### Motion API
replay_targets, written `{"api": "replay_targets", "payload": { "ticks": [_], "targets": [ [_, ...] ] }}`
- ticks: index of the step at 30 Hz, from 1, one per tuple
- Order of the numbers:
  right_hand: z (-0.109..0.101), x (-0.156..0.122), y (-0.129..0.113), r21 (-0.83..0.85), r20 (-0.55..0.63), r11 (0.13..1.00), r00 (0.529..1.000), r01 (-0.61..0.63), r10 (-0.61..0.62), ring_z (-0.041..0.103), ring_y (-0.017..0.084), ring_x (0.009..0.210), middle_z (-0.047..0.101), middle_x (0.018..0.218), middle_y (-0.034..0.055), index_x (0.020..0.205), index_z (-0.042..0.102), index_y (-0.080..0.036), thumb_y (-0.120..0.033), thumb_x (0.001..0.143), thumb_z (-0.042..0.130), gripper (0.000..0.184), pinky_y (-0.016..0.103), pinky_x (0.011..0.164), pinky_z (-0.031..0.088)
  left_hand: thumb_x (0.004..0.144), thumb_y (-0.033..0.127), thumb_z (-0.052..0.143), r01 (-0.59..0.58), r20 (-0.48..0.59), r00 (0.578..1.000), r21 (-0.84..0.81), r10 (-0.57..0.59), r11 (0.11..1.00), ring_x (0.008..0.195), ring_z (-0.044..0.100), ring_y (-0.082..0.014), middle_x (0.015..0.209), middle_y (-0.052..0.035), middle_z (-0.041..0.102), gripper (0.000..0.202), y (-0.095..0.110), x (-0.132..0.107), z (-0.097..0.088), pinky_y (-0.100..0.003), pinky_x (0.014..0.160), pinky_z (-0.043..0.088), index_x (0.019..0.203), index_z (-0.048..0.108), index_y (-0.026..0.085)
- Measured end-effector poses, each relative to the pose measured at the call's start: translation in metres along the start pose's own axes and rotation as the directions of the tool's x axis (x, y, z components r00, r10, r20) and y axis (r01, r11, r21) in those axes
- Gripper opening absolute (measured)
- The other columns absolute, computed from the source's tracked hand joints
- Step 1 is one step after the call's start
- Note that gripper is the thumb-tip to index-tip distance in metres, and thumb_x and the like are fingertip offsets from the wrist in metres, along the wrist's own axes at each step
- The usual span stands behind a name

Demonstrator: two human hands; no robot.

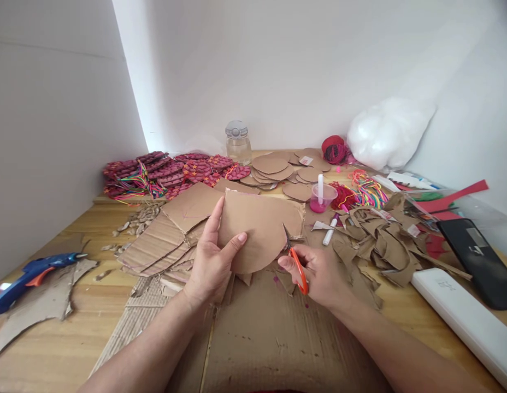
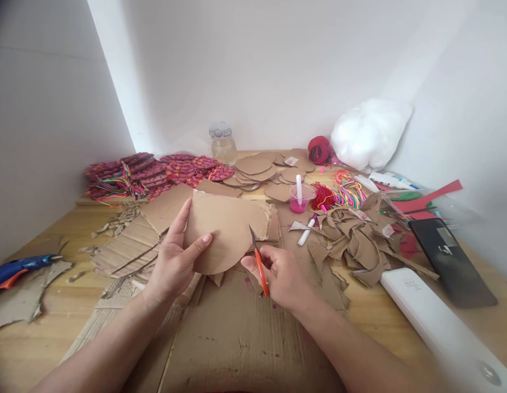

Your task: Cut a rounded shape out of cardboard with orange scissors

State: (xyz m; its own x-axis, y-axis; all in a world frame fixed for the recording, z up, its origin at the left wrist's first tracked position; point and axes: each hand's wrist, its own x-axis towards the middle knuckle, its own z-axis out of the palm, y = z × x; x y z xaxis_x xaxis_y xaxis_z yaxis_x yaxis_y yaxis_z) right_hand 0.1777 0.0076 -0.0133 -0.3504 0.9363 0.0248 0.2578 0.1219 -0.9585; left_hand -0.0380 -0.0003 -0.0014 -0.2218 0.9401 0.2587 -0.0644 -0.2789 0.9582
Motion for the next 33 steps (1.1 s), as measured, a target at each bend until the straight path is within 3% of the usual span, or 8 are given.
{"api": "replay_targets", "payload": {
  "ticks": [6, 13, 21, 26, 30, 33],
  "targets": [
    [0.004, -0.001, -0.004, 0.186, 0.069, 0.980, 0.996, -0.074, 0.062, 0.038, 0.010, 0.044, 0.045, 0.049, -0.0055, 0.063, 0.042, -0.023, -0.069, 0.083, 0.066, 0.055, 0.023, 0.042, 0.028, 0.085, 0.028, 0.078, -0.021, 0.009, 1.000, 0.009, 0.021, 1.000, 0.151, 0.035, -0.0272, 0.164, 0.0006, 0.040, 0.081, -0.002, 0.002, -0.005, -0.041, 0.125, 0.027, 0.156, 0.039, 0.038],
    [0.001, -0.003, -0.001, 0.082, 0.055, 0.996, 0.998, 0.034, -0.039, 0.038, 0.011, 0.050, 0.046, 0.054, -0.0031, 0.062, 0.044, -0.022, -0.075, 0.088, 0.055, 0.060, 0.025, 0.049, 0.028, 0.083, 0.027, 0.079, 0.041, -0.001, 0.999, -0.097, -0.041, 0.994, 0.148, 0.039, -0.0286, 0.162, -0.0021, 0.044, 0.082, -0.002, 0.004, -0.003, -0.042, 0.121, 0.036, 0.155, 0.041, 0.034],
    [-0.001, -0.004, 0.000, 0.141, 0.101, 0.990, 0.995, -0.011, -0.003, 0.042, 0.013, 0.050, 0.050, 0.055, -0.0016, 0.065, 0.047, -0.022, -0.075, 0.090, 0.052, 0.059, 0.026, 0.047, 0.032, 0.081, 0.028, 0.080, 0.155, 0.074, 0.987, -0.179, -0.144, 0.971, 0.146, 0.043, -0.0307, 0.161, -0.0048, 0.045, 0.088, 0.001, 0.008, -0.004, -0.043, 0.117, 0.042, 0.157, 0.036, 0.031],
    [-0.001, -0.002, 0.002, 0.174, 0.115, 0.985, 0.993, -0.002, -0.019, 0.041, 0.012, 0.051, 0.052, 0.058, -0.0009, 0.067, 0.050, -0.021, -0.073, 0.090, 0.053, 0.057, 0.025, 0.047, 0.032, 0.081, 0.028, 0.080, 0.104, 0.043, 0.994, -0.156, -0.099, 0.982, 0.148, 0.041, -0.0295, 0.162, -0.0043, 0.043, 0.088, -0.001, 0.009, -0.004, -0.042, 0.118, 0.040, 0.157, 0.036, 0.032],
    [0.002, -0.005, 0.002, 0.179, 0.128, 0.984, 0.991, 0.004, -0.028, 0.041, 0.012, 0.050, 0.048, 0.055, -0.0028, 0.064, 0.048, -0.021, -0.069, 0.092, 0.056, 0.056, 0.025, 0.049, 0.032, 0.082, 0.028, 0.079, 0.062, -0.043, 0.997, -0.150, -0.069, 0.987, 0.149, 0.039, -0.0289, 0.164, -0.0037, 0.041, 0.089, 0.003, 0.015, -0.012, -0.042, 0.119, 0.039, 0.158, 0.033, 0.034],
    [0.001, -0.005, 0.000, 0.189, 0.017, 0.981, 0.999, 0.044, -0.048, 0.039, 0.012, 0.051, 0.048, 0.056, -0.0023, 0.062, 0.050, -0.021, -0.067, 0.091, 0.059, 0.055, 0.026, 0.049, 0.032, 0.084, 0.028, 0.077, 0.022, -0.060, 0.998, -0.130, -0.030, 0.991, 0.150, 0.037, -0.0275, 0.165, -0.0014, 0.038, 0.086, 0.007, 0.019, -0.017, -0.041, 0.120, 0.038, 0.158, 0.033, 0.037]
  ]
}}
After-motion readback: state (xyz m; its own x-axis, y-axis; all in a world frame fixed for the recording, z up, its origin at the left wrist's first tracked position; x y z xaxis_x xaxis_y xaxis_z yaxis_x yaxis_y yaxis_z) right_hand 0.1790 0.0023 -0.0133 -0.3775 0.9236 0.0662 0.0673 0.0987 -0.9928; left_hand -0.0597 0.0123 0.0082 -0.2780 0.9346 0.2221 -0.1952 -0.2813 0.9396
